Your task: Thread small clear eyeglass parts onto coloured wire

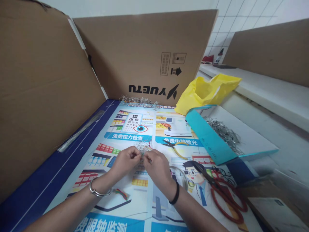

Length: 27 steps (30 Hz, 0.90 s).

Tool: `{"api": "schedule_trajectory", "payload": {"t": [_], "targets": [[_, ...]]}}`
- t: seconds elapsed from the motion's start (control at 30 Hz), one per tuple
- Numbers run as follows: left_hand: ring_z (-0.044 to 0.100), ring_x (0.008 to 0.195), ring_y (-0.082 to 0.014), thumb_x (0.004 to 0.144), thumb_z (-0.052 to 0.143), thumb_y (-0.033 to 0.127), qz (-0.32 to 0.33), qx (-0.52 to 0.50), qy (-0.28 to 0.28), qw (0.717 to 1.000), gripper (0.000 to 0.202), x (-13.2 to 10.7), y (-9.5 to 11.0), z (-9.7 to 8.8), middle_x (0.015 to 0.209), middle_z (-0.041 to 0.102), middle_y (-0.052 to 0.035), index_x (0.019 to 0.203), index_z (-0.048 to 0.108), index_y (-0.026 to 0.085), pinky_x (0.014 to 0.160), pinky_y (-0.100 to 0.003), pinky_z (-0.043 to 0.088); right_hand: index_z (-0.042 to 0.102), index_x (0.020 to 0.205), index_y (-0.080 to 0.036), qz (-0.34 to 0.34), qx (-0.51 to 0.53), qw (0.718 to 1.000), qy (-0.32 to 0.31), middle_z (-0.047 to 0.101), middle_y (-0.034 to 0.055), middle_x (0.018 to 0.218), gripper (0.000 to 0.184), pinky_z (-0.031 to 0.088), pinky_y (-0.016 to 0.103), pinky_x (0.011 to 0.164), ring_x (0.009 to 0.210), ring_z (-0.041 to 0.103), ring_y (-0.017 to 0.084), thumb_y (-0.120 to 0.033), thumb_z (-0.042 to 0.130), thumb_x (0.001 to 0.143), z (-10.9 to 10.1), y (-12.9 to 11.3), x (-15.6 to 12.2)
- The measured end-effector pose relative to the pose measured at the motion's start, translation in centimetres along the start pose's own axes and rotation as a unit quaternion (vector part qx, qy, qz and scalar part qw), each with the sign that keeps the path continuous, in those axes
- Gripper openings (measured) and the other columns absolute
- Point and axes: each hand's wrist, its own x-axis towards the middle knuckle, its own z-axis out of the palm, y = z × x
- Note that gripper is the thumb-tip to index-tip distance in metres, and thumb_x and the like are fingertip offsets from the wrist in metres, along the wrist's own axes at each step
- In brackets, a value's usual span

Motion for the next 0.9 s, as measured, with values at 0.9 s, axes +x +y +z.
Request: {"api": "schedule_trajectory", "payload": {"t": [0.9], "targets": [[0.05, 0.054, -0.0096, 0.067, 0.052, 0.016, -0.006, -0.057, 0.019, 0.998, 0.004, -0.07, -0.67, 0.54, 0.058, 0.056, 0.0043, 0.064, 0.053, 0.018, 0.051, -0.019, 0.036, 0.055, 0.063, -0.02, 0.037, -0.007, 0.999, 0.009, 0.055, -0.0025, 0.065, 0.012, 0.033, 0.021, 0.056, 0.061, 0.05, 0.012, -0.016, 0.051, 0.074, -0.59, -0.18, -0.49]]}}
